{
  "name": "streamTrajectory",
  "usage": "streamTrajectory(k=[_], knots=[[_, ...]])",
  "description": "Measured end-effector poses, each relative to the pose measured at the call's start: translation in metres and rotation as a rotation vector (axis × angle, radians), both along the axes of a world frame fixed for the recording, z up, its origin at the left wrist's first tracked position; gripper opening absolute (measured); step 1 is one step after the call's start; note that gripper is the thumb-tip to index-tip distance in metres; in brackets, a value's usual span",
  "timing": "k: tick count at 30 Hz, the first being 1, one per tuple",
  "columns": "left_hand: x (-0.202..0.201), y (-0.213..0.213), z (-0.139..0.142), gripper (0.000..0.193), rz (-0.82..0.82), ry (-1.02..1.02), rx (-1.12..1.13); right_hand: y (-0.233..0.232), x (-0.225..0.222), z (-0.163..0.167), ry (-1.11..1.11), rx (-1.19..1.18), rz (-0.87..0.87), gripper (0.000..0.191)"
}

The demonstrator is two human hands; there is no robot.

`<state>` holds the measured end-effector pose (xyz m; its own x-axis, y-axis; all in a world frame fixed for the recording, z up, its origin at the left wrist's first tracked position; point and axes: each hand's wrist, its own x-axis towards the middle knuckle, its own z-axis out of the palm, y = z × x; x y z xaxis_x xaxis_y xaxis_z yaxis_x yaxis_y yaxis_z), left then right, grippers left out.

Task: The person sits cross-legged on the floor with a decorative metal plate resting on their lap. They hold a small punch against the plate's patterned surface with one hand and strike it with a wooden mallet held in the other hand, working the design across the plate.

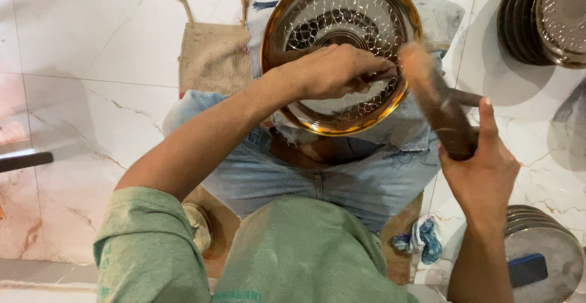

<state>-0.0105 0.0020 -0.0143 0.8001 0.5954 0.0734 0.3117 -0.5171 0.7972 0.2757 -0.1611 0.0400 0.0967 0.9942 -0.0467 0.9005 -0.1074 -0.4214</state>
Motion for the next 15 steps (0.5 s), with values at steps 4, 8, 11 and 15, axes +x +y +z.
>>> streamTrajectory(k=[4, 8, 11, 15], knots=[[0.0, 0.003, 0.008, 0.054, -0.076, -0.034, 0.013, -0.005, -0.003, -0.023, 0.164, -0.026, -0.113, 0.09], [0.003, 0.005, 0.009, 0.054, -0.153, -0.041, 0.019, -0.031, -0.011, -0.057, 0.577, 0.068, -0.257, 0.098], [0.006, 0.004, 0.006, 0.052, -0.171, -0.013, 0.026, -0.047, -0.018, -0.066, 0.445, 0.039, -0.333, 0.045], [0.006, 0.006, 0.004, 0.051, -0.159, 0.016, 0.02, -0.052, -0.021, -0.058, 0.442, 0.036, -0.314, 0.088]])
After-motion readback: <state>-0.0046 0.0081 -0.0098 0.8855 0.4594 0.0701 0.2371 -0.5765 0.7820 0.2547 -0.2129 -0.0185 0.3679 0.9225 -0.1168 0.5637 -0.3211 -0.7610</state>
